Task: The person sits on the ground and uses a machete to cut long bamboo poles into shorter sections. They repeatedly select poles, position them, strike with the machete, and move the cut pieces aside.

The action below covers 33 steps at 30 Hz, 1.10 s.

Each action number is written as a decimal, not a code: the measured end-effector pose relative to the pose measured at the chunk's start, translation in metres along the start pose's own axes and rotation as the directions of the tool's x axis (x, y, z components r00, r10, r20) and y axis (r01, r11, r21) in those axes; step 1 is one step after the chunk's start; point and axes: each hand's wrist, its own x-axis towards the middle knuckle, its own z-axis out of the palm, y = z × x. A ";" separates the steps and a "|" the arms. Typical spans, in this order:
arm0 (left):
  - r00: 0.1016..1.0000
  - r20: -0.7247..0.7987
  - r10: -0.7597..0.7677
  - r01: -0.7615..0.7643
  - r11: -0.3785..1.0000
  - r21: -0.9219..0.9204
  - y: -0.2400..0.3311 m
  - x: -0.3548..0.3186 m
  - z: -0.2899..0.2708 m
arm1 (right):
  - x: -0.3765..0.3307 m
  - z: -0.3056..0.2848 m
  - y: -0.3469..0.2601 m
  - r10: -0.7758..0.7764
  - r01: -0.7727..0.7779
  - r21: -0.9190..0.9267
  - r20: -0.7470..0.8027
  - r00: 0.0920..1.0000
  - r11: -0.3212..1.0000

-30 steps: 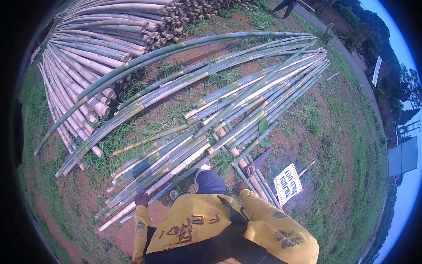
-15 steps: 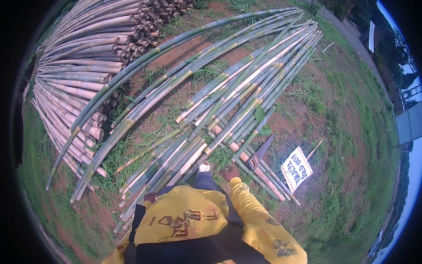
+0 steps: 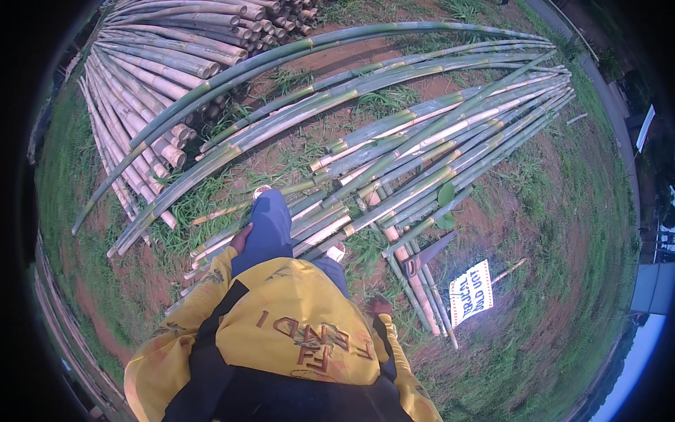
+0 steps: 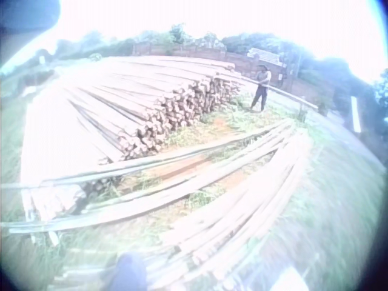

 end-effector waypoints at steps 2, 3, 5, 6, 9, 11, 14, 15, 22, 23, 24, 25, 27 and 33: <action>0.999 0.030 0.025 -0.028 0.995 0.094 0.017 0.035 -0.009 | 0.000 0.004 0.005 0.024 -0.023 0.030 -0.031 0.999 0.999; 0.998 -0.042 0.037 -0.027 0.978 0.206 0.018 0.048 -0.020 | 0.001 0.012 0.003 0.034 -0.033 0.040 -0.041 0.999 0.999; 0.984 -0.161 0.078 -0.002 0.905 0.425 0.022 0.083 -0.037 | 0.005 0.027 -0.003 0.035 -0.031 0.058 -0.069 0.997 0.998; 0.988 -0.149 0.032 0.037 0.898 0.439 0.064 0.084 -0.021 | 0.004 0.029 0.000 0.030 -0.021 0.086 -0.112 0.993 0.996; 0.986 -0.141 -0.094 0.148 0.885 0.441 0.155 0.103 -0.017 | 0.015 0.060 -0.004 0.015 0.013 0.147 -0.189 0.982 0.989; 0.981 -0.120 -0.153 0.187 0.910 0.369 0.159 0.173 -0.051 | 0.023 0.084 -0.012 0.017 0.021 0.159 -0.237 0.971 0.987; 0.985 -0.151 0.089 0.032 0.756 0.654 0.194 0.285 -0.084 | 0.019 0.166 -0.038 0.043 -0.093 -0.119 -0.372 0.927 0.989; 0.988 -0.117 0.104 0.006 0.725 0.689 0.208 0.325 -0.091 | 0.009 0.190 -0.048 0.091 -0.105 -0.028 -0.318 0.944 0.994; 0.976 -0.128 0.179 -0.005 0.601 0.799 0.254 0.564 -0.152 | 0.061 0.375 -0.148 -0.048 -0.112 -0.578 -0.254 0.966 0.808; 0.978 -0.137 0.160 0.010 0.614 0.789 0.270 0.589 -0.146 | 0.071 0.394 -0.155 -0.017 -0.140 -0.518 -0.286 0.958 0.844; 0.976 -0.110 0.187 -0.033 0.629 0.777 0.264 0.619 -0.153 | 0.082 0.400 -0.159 0.002 -0.156 -0.522 -0.285 0.959 0.839; 0.972 -0.070 0.224 -0.092 0.639 0.764 0.263 0.649 -0.155 | 0.089 0.406 -0.157 0.013 -0.165 -0.515 -0.287 0.958 0.841; 0.974 -0.058 0.219 -0.109 0.675 0.730 0.250 0.688 -0.156 | 0.100 0.416 -0.156 0.029 -0.181 -0.535 -0.281 0.959 0.825; 0.993 -0.076 -0.086 0.114 0.761 0.639 0.196 0.764 -0.159 | 0.107 0.436 -0.152 0.135 -0.311 -0.475 -0.368 0.920 0.823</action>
